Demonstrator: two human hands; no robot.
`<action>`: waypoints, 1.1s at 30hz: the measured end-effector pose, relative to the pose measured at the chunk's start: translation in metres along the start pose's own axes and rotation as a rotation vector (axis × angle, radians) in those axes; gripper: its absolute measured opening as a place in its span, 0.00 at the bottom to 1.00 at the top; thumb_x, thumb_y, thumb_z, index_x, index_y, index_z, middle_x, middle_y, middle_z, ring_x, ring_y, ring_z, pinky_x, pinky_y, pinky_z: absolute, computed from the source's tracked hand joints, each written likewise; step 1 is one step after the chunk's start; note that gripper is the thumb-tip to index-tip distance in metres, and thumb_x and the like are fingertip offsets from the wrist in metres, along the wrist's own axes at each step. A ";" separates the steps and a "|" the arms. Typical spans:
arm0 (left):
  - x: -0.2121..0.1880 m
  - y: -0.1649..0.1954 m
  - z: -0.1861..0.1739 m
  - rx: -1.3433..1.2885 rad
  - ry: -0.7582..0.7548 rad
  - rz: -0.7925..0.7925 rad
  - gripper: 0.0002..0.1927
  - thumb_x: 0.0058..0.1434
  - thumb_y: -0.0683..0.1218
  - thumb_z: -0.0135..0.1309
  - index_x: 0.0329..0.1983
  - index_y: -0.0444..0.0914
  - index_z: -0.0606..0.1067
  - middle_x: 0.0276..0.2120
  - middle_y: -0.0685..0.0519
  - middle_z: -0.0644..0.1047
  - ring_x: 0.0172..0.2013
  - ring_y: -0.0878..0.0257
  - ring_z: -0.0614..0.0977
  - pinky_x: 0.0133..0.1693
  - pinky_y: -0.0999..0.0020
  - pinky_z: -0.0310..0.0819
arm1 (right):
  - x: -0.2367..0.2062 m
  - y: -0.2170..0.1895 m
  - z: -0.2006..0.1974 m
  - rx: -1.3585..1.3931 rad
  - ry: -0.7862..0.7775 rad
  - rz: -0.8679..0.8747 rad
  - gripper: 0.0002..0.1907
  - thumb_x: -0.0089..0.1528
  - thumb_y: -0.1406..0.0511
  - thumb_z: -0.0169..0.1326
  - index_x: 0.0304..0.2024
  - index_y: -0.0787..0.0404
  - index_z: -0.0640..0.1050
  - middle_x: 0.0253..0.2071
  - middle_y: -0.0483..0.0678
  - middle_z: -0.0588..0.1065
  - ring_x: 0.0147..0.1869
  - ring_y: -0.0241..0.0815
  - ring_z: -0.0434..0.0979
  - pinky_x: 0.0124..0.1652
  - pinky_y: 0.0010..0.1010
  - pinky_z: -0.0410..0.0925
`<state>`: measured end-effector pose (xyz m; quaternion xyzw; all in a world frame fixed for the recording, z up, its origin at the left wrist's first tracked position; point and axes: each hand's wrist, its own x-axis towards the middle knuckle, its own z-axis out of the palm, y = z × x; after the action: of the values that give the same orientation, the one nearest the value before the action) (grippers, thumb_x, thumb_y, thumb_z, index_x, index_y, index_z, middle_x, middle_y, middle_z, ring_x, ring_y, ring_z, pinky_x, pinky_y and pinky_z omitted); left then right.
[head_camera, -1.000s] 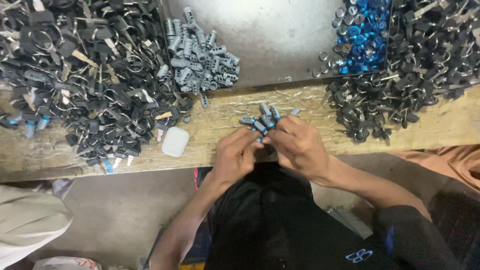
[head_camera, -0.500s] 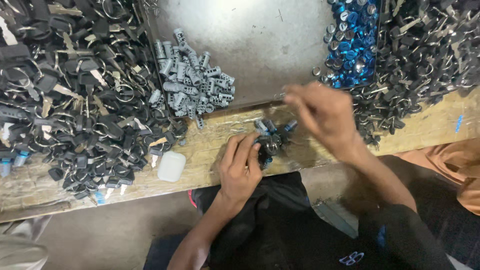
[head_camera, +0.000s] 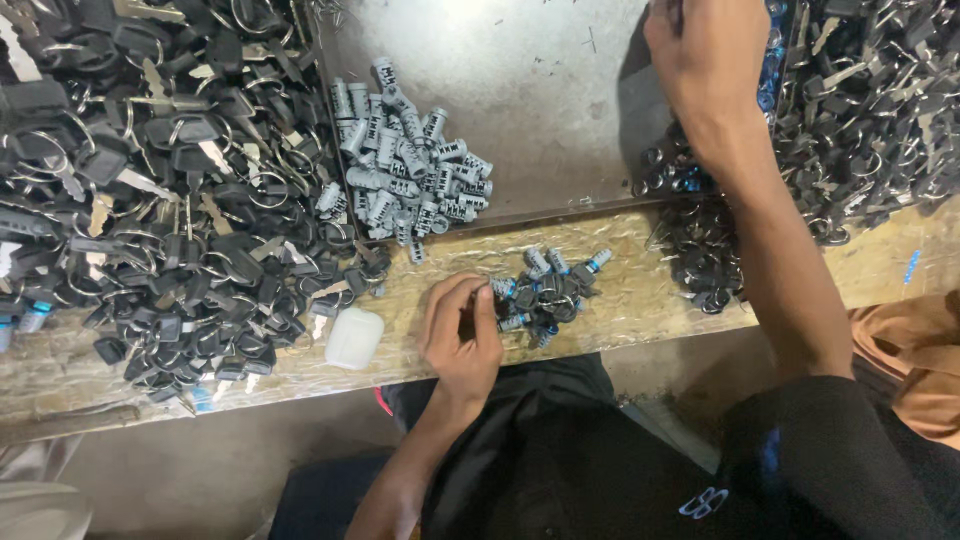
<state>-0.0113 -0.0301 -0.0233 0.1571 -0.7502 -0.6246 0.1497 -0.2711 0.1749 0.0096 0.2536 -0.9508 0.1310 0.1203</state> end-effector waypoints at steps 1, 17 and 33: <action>-0.001 0.004 -0.001 -0.004 0.007 0.028 0.05 0.67 0.32 0.57 0.45 0.29 0.76 0.44 0.46 0.79 0.41 0.61 0.81 0.42 0.70 0.78 | -0.001 -0.010 -0.009 0.058 -0.052 0.008 0.04 0.65 0.73 0.59 0.40 0.65 0.76 0.34 0.53 0.74 0.37 0.52 0.76 0.39 0.40 0.67; -0.012 0.013 -0.017 -0.595 -0.210 -0.643 0.06 0.68 0.38 0.56 0.42 0.30 0.82 0.33 0.54 0.78 0.23 0.74 0.69 0.24 0.78 0.60 | -0.133 -0.140 -0.053 0.539 -0.151 -0.361 0.15 0.56 0.73 0.61 0.46 0.69 0.81 0.28 0.50 0.72 0.27 0.45 0.73 0.27 0.35 0.66; -0.001 -0.017 -0.018 -0.063 0.083 -0.105 0.03 0.69 0.38 0.55 0.40 0.32 0.75 0.32 0.52 0.77 0.32 0.67 0.76 0.35 0.73 0.71 | 0.006 -0.055 0.016 0.157 -0.046 -0.117 0.04 0.66 0.71 0.62 0.44 0.64 0.82 0.39 0.53 0.77 0.37 0.52 0.77 0.37 0.38 0.69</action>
<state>-0.0025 -0.0487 -0.0373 0.2174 -0.7140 -0.6478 0.1526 -0.2503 0.1212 0.0067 0.3203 -0.9237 0.1918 0.0857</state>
